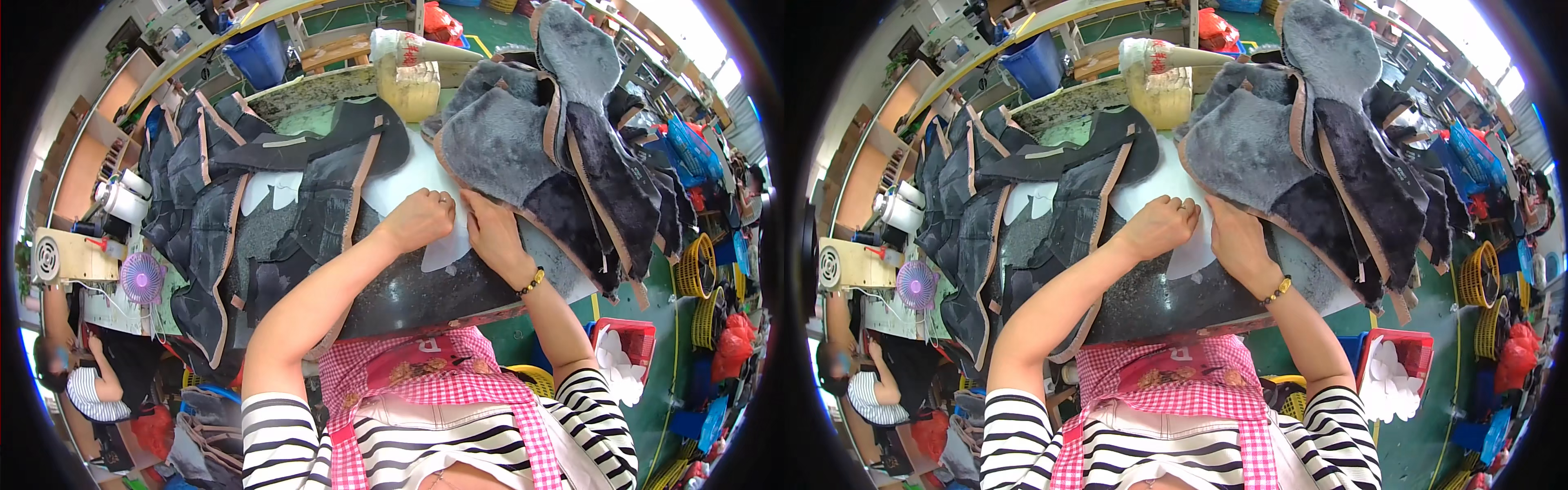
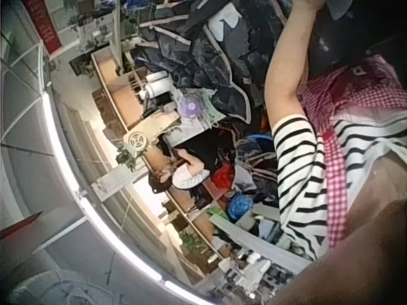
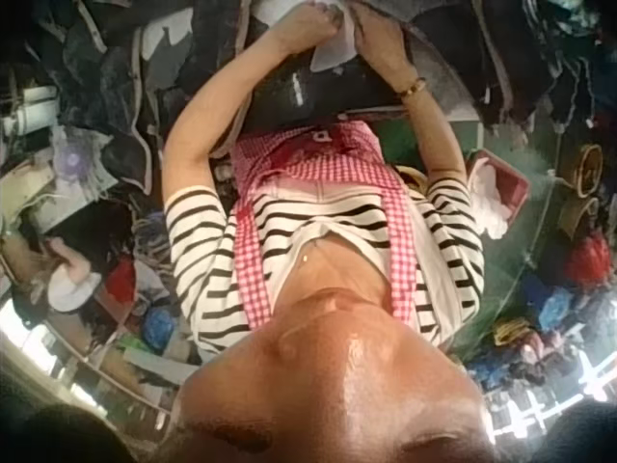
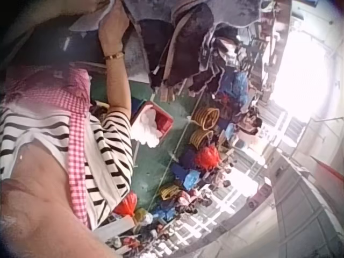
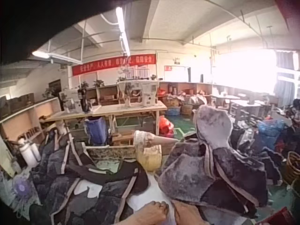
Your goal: The person inserts white foam insoles into black shoe uppers and then places gray fabric pieces inside the uppers. The person handles the items one at a time, turning them over and smoothing the inserts. The finished assemblies are placed into a yellow basket.
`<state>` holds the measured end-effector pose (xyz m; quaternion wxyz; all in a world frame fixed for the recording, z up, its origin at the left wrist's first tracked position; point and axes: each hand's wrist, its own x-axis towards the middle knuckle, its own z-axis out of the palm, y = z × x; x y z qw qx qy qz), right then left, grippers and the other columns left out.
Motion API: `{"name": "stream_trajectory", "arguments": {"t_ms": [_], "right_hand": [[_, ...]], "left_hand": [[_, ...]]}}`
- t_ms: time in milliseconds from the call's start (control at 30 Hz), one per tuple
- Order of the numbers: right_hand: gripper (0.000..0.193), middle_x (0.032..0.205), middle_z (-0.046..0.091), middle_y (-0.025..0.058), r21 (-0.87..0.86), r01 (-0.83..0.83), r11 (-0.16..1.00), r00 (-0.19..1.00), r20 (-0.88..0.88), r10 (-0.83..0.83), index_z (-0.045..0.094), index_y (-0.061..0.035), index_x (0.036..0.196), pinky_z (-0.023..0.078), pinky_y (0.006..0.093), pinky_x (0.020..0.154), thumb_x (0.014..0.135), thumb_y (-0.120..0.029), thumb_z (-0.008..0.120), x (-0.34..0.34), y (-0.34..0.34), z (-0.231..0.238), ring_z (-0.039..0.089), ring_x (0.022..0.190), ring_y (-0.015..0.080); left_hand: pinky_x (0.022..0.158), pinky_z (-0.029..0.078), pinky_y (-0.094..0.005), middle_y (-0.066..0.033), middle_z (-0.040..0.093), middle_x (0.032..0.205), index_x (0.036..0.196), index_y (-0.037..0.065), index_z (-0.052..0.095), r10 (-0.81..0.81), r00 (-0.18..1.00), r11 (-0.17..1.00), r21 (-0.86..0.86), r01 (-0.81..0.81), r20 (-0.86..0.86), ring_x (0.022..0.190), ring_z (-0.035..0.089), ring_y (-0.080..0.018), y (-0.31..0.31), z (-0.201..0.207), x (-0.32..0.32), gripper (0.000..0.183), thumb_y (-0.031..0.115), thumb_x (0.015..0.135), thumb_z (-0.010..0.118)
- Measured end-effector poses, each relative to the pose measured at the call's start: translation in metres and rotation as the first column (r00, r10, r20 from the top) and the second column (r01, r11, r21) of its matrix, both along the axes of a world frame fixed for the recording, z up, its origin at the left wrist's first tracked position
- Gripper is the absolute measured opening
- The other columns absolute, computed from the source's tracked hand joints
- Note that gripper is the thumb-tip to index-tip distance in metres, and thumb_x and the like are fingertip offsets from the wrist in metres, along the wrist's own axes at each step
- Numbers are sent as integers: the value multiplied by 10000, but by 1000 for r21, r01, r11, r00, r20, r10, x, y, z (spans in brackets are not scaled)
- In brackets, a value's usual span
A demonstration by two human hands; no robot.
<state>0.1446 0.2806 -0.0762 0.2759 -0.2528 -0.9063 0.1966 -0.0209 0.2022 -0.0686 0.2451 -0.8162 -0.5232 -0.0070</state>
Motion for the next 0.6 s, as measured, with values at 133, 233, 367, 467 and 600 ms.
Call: {"name": "stream_trajectory", "arguments": {"t_ms": [133,233,367,467,600], "right_hand": [[205,899,635,184,8,-27,1000,994,-109,28,596,4,994,508,405,730,794,11,552,10,-12,10,629,827,339],[201,944,645,169,-72,-126,989,992,2,127,606,0,954,507,394,768,761,20,555,15,-20,15,630,871,320],[325,1097,612,170,246,-252,936,968,42,249,575,20,1047,460,386,900,722,24,563,-9,-29,6,578,1047,323],[390,1149,583,201,281,-255,925,963,156,218,537,50,1112,450,389,923,722,32,552,-22,-27,1,561,1081,330],[425,1159,574,214,128,-278,952,954,154,258,524,66,1140,443,401,950,716,45,547,-31,-21,2,552,1103,344]], "left_hand": [[584,480,-307,-33,578,714,809,47,620,-92,995,994,-63,90,-24,682,628,-165,5,1,-7,96,120,753,594],[581,490,-311,-43,594,718,819,45,637,-61,979,997,-34,69,196,666,632,-176,9,-12,-15,98,105,745,615],[608,509,-266,-75,655,730,830,20,682,104,506,985,-19,-169,856,665,650,-151,10,-4,-18,96,48,740,663],[641,514,-230,-86,680,734,833,-4,686,165,-25,942,-165,-291,986,673,654,-114,0,14,-36,82,20,759,660],[730,536,-349,-92,679,909,936,17,661,131,702,990,-57,-128,700,818,671,-259,-19,15,-47,231,64,717,717]]}}
